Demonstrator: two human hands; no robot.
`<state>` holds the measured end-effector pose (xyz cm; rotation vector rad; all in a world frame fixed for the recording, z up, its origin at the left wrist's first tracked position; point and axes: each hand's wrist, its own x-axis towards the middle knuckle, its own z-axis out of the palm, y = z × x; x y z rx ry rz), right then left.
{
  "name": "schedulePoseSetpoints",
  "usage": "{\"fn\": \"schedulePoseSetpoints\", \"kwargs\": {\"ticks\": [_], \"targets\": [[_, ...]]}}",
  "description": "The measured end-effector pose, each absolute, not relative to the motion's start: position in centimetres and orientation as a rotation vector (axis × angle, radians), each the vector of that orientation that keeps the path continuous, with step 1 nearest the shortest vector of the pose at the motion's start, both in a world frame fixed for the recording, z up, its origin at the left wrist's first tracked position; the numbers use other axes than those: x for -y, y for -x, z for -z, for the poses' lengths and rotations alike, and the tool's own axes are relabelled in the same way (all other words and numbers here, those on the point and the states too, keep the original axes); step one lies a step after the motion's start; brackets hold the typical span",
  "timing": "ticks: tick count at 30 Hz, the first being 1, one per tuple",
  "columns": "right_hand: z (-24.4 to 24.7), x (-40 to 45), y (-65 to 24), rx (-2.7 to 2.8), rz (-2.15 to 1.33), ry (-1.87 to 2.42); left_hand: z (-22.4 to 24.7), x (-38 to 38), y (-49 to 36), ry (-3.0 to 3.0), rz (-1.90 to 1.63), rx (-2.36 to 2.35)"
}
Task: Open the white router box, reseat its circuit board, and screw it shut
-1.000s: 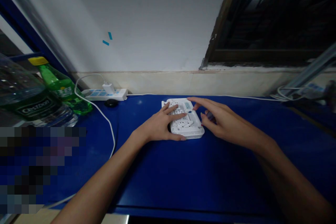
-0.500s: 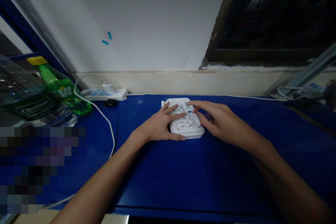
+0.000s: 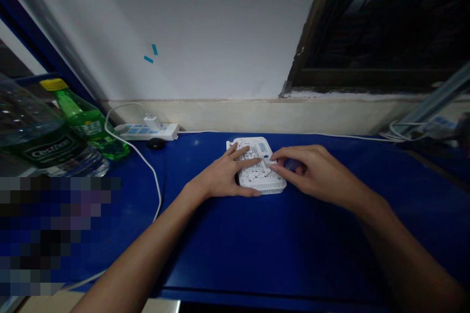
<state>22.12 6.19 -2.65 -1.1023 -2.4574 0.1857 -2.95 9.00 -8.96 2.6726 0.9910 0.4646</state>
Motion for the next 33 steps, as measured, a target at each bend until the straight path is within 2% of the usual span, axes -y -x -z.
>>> {"fn": "schedulePoseSetpoints", "kwargs": {"ticks": [8, 17, 29, 33], "targets": [[3.3, -6.4, -22.2, 2.455, -0.08, 1.006, 9.0, -9.0, 2.9, -2.68, -0.498, -0.962], [3.7, -6.3, -22.1, 2.441, 0.0, 1.09, 9.1, -9.0, 2.9, -2.651, -0.473, -1.008], [3.2, -5.6, -22.5, 2.434, -0.091, 1.078, 9.2, -9.1, 2.9, -2.657, -0.494, -1.006], [3.4, -5.8, -22.3, 2.416, -0.014, 1.094, 9.2, -9.1, 2.9, -2.676, -0.48, -1.016]]}}
